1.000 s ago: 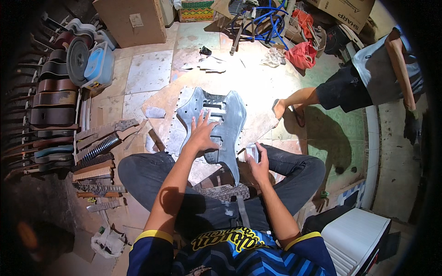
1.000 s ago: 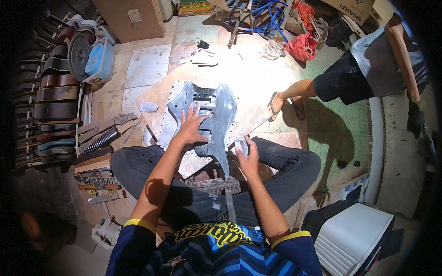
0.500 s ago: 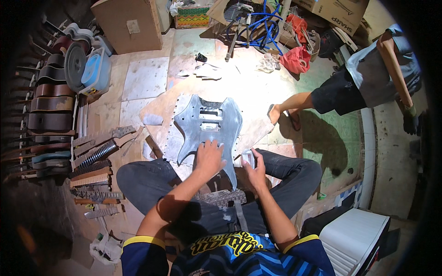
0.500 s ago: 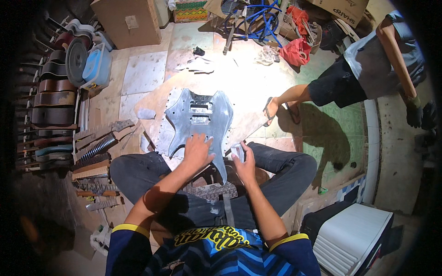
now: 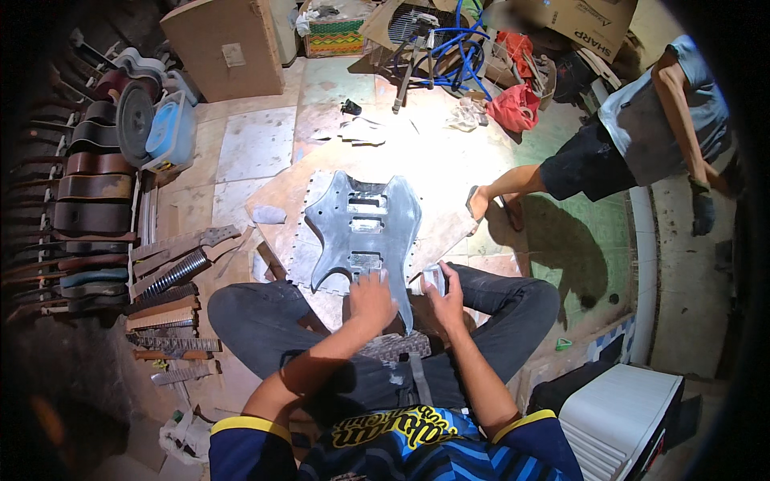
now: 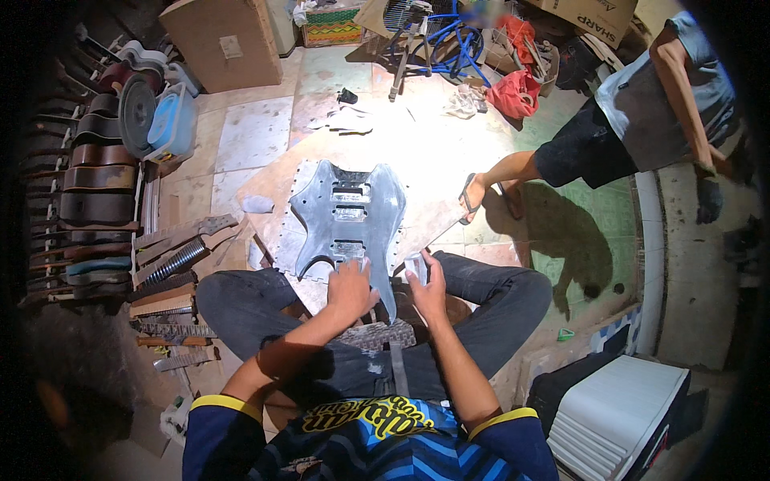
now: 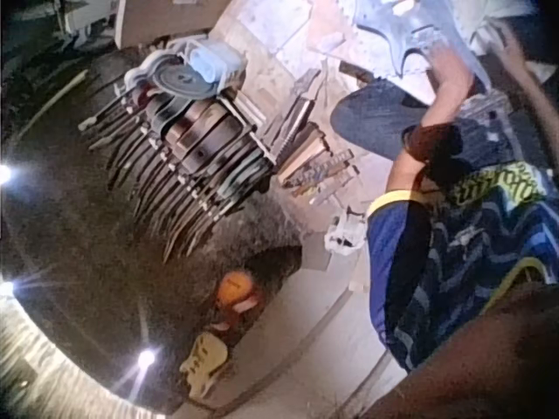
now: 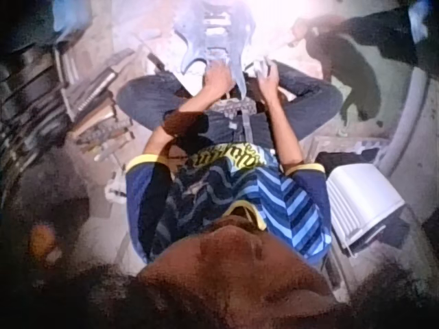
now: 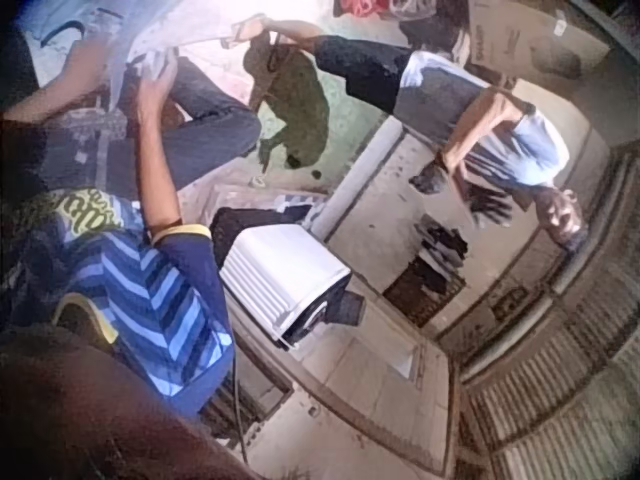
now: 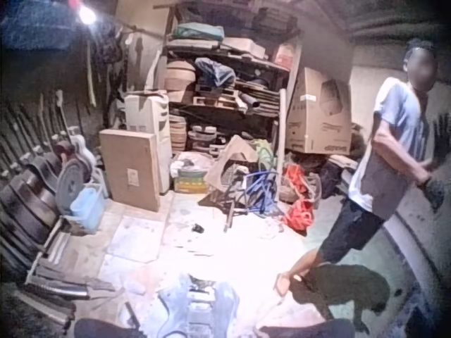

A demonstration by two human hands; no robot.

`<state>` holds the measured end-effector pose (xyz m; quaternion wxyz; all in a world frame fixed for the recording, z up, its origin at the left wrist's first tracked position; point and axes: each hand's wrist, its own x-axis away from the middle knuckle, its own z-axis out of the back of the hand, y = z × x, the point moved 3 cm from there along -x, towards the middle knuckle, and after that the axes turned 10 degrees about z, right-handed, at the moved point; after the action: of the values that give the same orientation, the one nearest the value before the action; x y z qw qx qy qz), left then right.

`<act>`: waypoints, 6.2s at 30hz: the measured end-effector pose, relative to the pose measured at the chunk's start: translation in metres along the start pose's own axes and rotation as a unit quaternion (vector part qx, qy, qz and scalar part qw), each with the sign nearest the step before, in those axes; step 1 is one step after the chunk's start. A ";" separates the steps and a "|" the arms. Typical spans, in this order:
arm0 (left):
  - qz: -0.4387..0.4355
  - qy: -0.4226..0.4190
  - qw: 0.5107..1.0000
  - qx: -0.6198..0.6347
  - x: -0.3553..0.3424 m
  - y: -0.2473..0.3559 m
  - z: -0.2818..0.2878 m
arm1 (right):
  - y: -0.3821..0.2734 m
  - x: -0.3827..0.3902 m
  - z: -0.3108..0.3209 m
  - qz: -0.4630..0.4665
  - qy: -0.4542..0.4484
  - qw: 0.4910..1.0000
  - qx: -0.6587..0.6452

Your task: The person sands the surface of a guitar body using a piece of sandpaper, moving their hand back and forth over the instrument.

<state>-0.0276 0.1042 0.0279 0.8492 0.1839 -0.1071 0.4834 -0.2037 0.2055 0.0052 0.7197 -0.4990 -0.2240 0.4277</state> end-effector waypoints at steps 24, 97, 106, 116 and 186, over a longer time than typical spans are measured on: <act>0.020 -0.074 0.997 0.019 -0.005 -0.013 -0.022 | 0.031 0.012 -0.013 -0.018 -0.007 0.994 0.109; 0.030 0.183 0.981 0.060 -0.151 -0.060 0.036 | 0.026 -0.058 -0.059 0.240 -0.189 0.938 0.165; 0.028 0.200 0.975 0.088 -0.149 -0.061 0.037 | 0.010 -0.040 -0.065 0.229 -0.208 0.936 0.165; 0.033 0.194 0.978 0.065 -0.150 -0.068 0.033 | 0.009 -0.024 -0.075 0.211 -0.218 0.941 0.149; 0.038 0.158 0.982 0.092 -0.155 -0.062 0.039 | -0.003 -0.078 -0.059 0.118 -0.088 0.967 0.209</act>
<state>-0.0531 -0.0621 -0.0049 0.8157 0.1785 0.0667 0.5462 -0.1996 0.1086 -0.0077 0.7301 -0.3204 -0.1318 0.5889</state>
